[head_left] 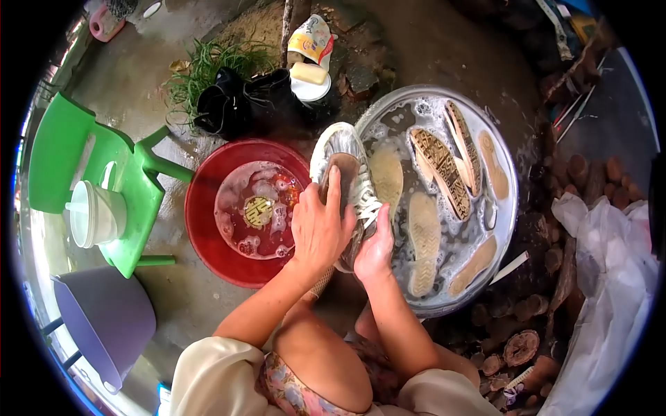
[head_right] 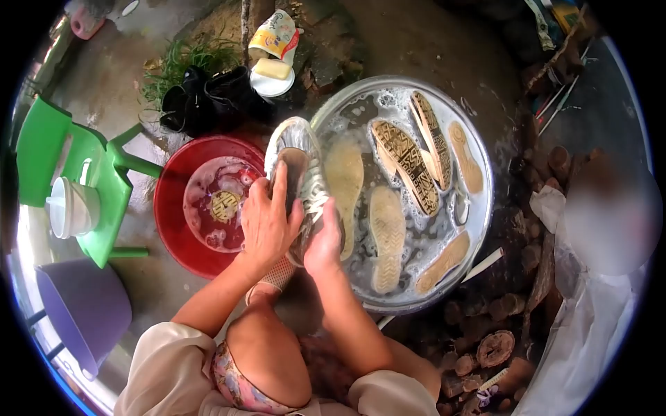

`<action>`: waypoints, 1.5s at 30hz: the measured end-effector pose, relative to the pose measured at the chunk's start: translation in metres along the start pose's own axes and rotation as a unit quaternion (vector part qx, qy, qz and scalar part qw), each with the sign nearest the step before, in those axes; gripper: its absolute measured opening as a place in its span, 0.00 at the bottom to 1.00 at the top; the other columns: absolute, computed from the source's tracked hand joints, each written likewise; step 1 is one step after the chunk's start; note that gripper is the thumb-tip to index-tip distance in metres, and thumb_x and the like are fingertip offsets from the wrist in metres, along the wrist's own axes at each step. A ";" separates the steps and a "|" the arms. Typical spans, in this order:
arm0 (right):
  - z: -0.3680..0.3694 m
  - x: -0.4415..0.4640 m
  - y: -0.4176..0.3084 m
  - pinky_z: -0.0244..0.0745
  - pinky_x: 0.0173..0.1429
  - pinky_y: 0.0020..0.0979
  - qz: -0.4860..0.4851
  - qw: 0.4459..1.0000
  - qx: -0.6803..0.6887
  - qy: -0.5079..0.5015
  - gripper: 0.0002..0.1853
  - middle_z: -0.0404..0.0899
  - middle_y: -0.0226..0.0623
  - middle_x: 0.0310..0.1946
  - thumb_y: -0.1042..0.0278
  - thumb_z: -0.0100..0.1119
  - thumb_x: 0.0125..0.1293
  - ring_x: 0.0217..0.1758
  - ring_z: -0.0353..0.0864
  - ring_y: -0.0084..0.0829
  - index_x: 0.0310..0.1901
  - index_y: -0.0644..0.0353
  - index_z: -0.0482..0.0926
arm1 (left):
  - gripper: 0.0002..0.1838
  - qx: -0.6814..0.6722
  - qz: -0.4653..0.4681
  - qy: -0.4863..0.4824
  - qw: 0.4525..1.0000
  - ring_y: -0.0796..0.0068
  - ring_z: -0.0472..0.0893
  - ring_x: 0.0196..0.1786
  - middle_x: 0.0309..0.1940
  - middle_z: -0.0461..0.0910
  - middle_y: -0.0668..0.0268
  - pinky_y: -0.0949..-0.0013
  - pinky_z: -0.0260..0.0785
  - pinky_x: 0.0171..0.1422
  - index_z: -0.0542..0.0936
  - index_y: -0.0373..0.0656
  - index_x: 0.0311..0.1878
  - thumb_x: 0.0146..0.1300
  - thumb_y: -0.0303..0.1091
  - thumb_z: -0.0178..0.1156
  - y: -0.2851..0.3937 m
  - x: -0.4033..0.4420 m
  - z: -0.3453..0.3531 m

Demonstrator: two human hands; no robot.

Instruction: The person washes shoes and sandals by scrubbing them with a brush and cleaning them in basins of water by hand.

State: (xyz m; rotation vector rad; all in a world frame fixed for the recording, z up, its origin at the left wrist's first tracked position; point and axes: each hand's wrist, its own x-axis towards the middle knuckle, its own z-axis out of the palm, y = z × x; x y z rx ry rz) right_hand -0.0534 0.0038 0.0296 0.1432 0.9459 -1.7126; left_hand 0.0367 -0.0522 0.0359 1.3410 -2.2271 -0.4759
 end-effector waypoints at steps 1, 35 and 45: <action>0.000 0.002 0.000 0.62 0.73 0.38 -0.013 1.000 -0.001 0.002 0.30 0.72 0.39 0.64 0.47 0.44 0.78 0.66 0.72 0.36 0.68 0.65 0.66 | 0.41 0.019 0.001 -0.010 1.000 0.52 0.78 0.43 0.46 0.71 0.51 0.57 0.73 0.45 0.63 0.44 0.75 0.60 0.42 0.66 0.001 0.005 -0.001; -0.008 0.006 -0.004 0.63 0.71 0.36 0.074 0.996 0.012 0.048 0.33 0.70 0.37 0.66 0.41 0.44 0.76 0.67 0.70 0.33 0.71 0.59 0.64 | 0.29 -0.033 -0.025 -0.164 0.986 0.50 0.82 0.31 0.46 0.73 0.45 0.54 0.76 0.29 0.72 0.52 0.68 0.64 0.44 0.62 0.015 0.033 -0.004; 0.001 0.008 -0.015 0.66 0.71 0.40 0.070 0.997 0.020 0.020 0.34 0.73 0.37 0.65 0.37 0.41 0.76 0.67 0.73 0.37 0.69 0.59 0.66 | 0.29 0.030 0.072 -0.098 0.992 0.56 0.81 0.29 0.38 0.72 0.51 0.59 0.74 0.27 0.72 0.53 0.68 0.63 0.44 0.63 -0.004 0.037 0.003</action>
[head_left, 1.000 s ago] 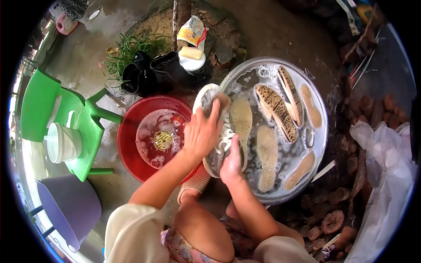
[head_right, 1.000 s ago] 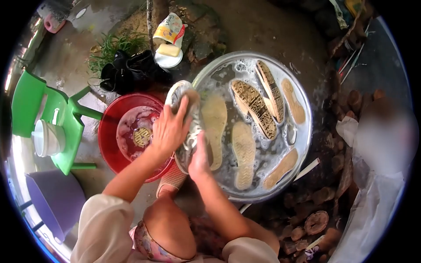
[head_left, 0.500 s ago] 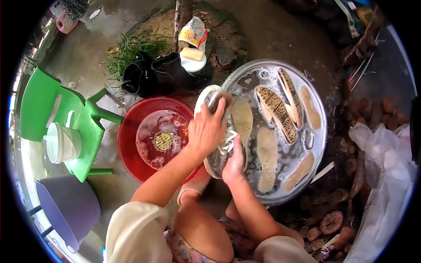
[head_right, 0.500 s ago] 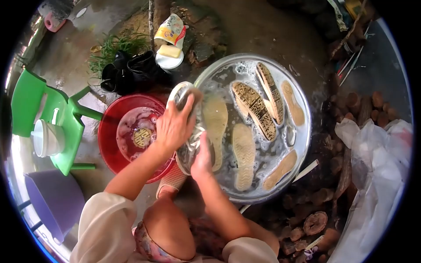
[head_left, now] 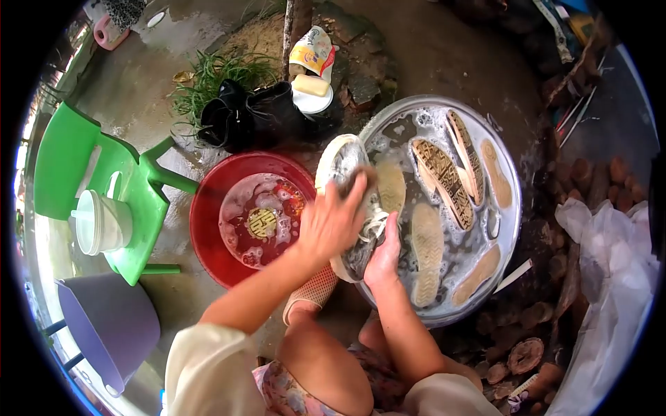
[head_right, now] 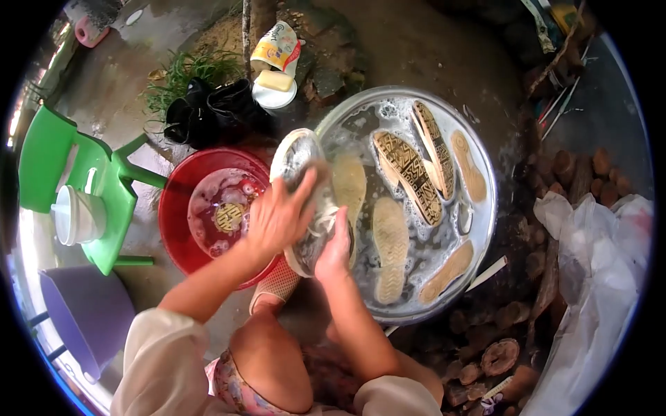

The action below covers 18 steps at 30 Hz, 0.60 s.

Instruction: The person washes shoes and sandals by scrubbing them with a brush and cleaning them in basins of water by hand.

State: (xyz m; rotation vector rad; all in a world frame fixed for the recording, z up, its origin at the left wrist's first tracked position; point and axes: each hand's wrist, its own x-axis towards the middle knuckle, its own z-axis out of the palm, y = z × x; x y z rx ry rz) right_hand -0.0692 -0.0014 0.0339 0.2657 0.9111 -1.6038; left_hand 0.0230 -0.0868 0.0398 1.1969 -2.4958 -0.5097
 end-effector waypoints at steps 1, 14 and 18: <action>-0.009 0.006 0.004 0.65 0.72 0.40 -0.021 0.999 -0.030 0.021 0.34 0.72 0.37 0.65 0.37 0.41 0.76 0.67 0.72 0.37 0.70 0.58 0.66 | 0.29 0.006 0.004 0.042 0.999 0.56 0.81 0.28 0.37 0.73 0.50 0.59 0.74 0.26 0.72 0.53 0.68 0.63 0.43 0.62 -0.004 0.024 0.010; -0.013 0.005 0.003 0.71 0.66 0.40 -0.032 0.999 -0.012 -0.021 0.35 0.78 0.41 0.58 0.36 0.42 0.75 0.60 0.78 0.39 0.66 0.62 0.69 | 0.34 -0.030 0.029 -0.004 0.999 0.58 0.78 0.26 0.36 0.70 0.54 0.61 0.76 0.26 0.68 0.56 0.73 0.62 0.43 0.65 -0.012 -0.074 -0.010; -0.020 0.011 0.008 0.66 0.71 0.40 -0.072 0.997 -0.017 0.037 0.33 0.73 0.37 0.65 0.41 0.45 0.76 0.65 0.74 0.37 0.68 0.63 0.68 | 0.32 -0.018 -0.014 0.071 0.997 0.51 0.80 0.31 0.37 0.70 0.52 0.52 0.74 0.29 0.68 0.59 0.71 0.63 0.42 0.63 -0.038 0.027 0.004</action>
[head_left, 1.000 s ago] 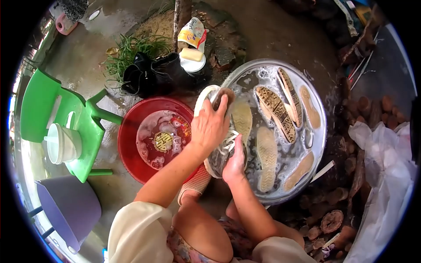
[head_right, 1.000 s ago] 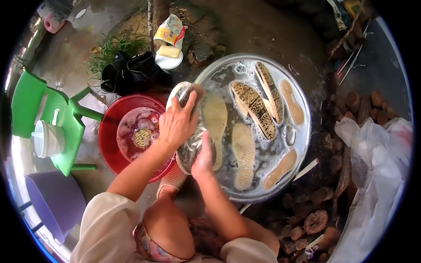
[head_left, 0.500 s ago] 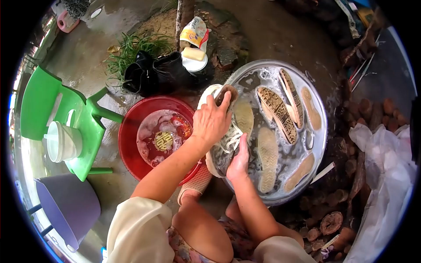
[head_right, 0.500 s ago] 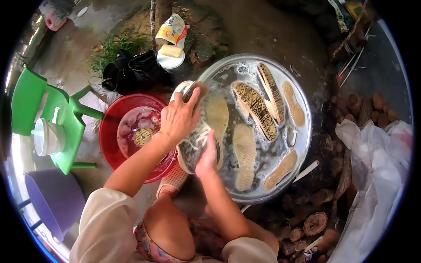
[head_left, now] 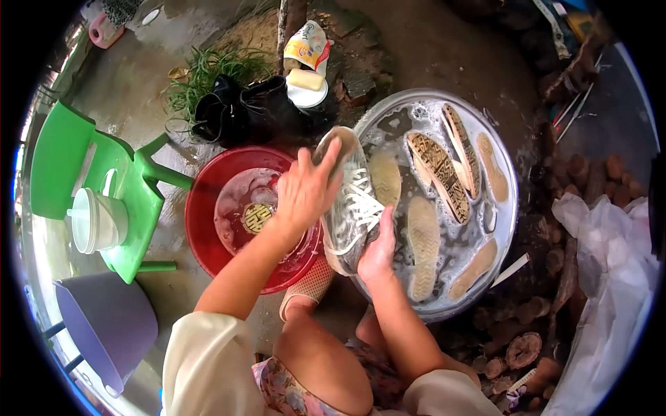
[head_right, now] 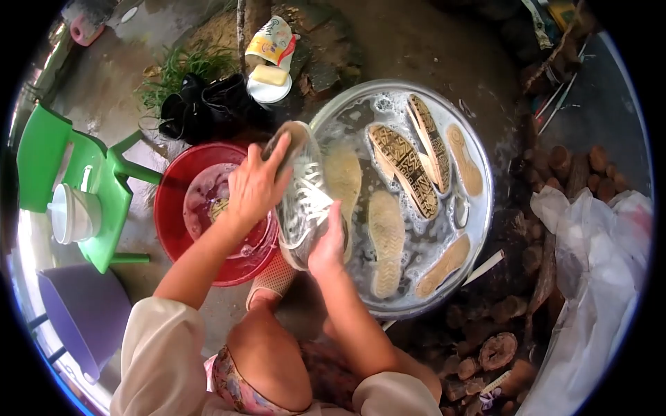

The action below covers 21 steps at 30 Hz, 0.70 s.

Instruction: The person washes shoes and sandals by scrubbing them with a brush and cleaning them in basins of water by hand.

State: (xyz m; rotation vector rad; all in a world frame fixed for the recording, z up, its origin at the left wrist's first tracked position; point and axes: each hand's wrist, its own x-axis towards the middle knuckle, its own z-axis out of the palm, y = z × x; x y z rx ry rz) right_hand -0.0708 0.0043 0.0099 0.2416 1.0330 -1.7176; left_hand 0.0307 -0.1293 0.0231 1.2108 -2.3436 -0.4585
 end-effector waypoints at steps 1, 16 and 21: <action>0.000 -0.001 0.001 0.67 0.71 0.40 0.001 1.000 0.008 0.001 0.32 0.74 0.37 0.65 0.43 0.46 0.76 0.65 0.74 0.37 0.67 0.63 0.68 | 0.33 -0.018 -0.025 -0.021 0.999 0.53 0.81 0.33 0.39 0.72 0.53 0.53 0.76 0.33 0.68 0.54 0.71 0.62 0.42 0.64 0.001 0.008 -0.003; -0.003 -0.008 -0.043 0.67 0.69 0.43 0.134 0.964 -0.230 0.021 0.31 0.76 0.43 0.60 0.42 0.41 0.76 0.61 0.76 0.40 0.66 0.61 0.69 | 0.35 -0.661 -0.324 -0.310 0.602 0.60 0.83 0.45 0.48 0.78 0.54 0.64 0.75 0.49 0.65 0.34 0.66 0.51 0.34 0.56 0.060 -0.107 -0.024; 0.018 -0.039 -0.076 0.73 0.61 0.42 0.209 0.931 -0.279 -0.105 0.22 0.81 0.40 0.50 0.48 0.45 0.77 0.53 0.79 0.37 0.56 0.56 0.76 | 0.42 -0.697 -0.362 -0.344 0.515 0.60 0.82 0.48 0.50 0.75 0.56 0.64 0.75 0.50 0.60 0.39 0.73 0.50 0.35 0.55 0.066 -0.095 -0.023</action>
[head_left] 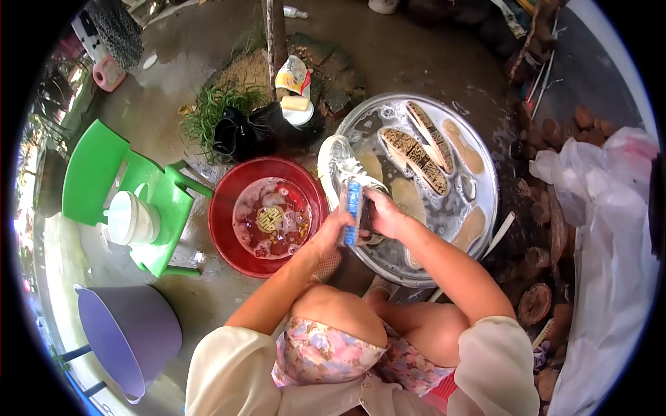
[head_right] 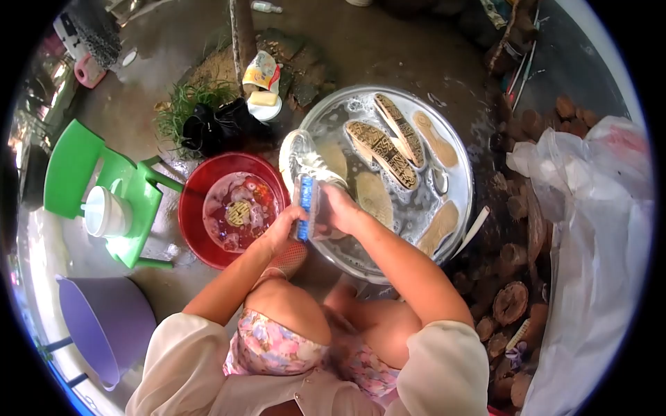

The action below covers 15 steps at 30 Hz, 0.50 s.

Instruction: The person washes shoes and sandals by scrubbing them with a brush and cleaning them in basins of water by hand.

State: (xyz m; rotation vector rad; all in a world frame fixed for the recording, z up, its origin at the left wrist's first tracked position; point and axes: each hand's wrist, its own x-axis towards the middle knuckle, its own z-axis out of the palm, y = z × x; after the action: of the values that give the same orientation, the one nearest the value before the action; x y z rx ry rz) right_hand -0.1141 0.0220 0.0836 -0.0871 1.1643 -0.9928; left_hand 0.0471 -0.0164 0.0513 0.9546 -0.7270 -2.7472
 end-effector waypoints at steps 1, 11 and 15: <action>-0.002 -0.007 -0.003 0.74 0.61 0.41 0.002 0.999 -0.037 -0.007 0.20 0.81 0.41 0.50 0.50 0.46 0.77 0.53 0.79 0.37 0.56 0.57 0.76 | 0.40 0.039 0.033 0.013 0.999 0.61 0.82 0.46 0.48 0.76 0.56 0.65 0.75 0.49 0.63 0.39 0.71 0.50 0.35 0.55 -0.002 0.004 -0.003; -0.036 -0.003 0.034 0.78 0.57 0.39 -0.118 0.990 0.057 -0.057 0.15 0.78 0.40 0.53 0.64 0.56 0.74 0.53 0.80 0.37 0.57 0.61 0.72 | 0.25 0.182 0.234 0.016 0.955 0.69 0.80 0.45 0.44 0.81 0.60 0.70 0.74 0.51 0.74 0.35 0.56 0.53 0.31 0.55 0.123 -0.008 0.029; -0.040 0.004 0.043 0.79 0.57 0.37 -0.190 0.982 0.000 0.000 0.17 0.79 0.38 0.53 0.61 0.49 0.77 0.52 0.81 0.33 0.60 0.61 0.72 | 0.33 0.155 0.189 -0.021 0.969 0.67 0.77 0.54 0.54 0.78 0.60 0.69 0.68 0.63 0.71 0.35 0.64 0.51 0.31 0.54 0.110 -0.013 0.022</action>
State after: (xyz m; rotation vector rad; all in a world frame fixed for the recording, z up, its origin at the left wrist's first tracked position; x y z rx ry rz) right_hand -0.1192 0.0615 0.0399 -0.3176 1.1705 -1.3276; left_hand 0.0412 -0.1001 0.1270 0.7161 -1.2321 -2.3676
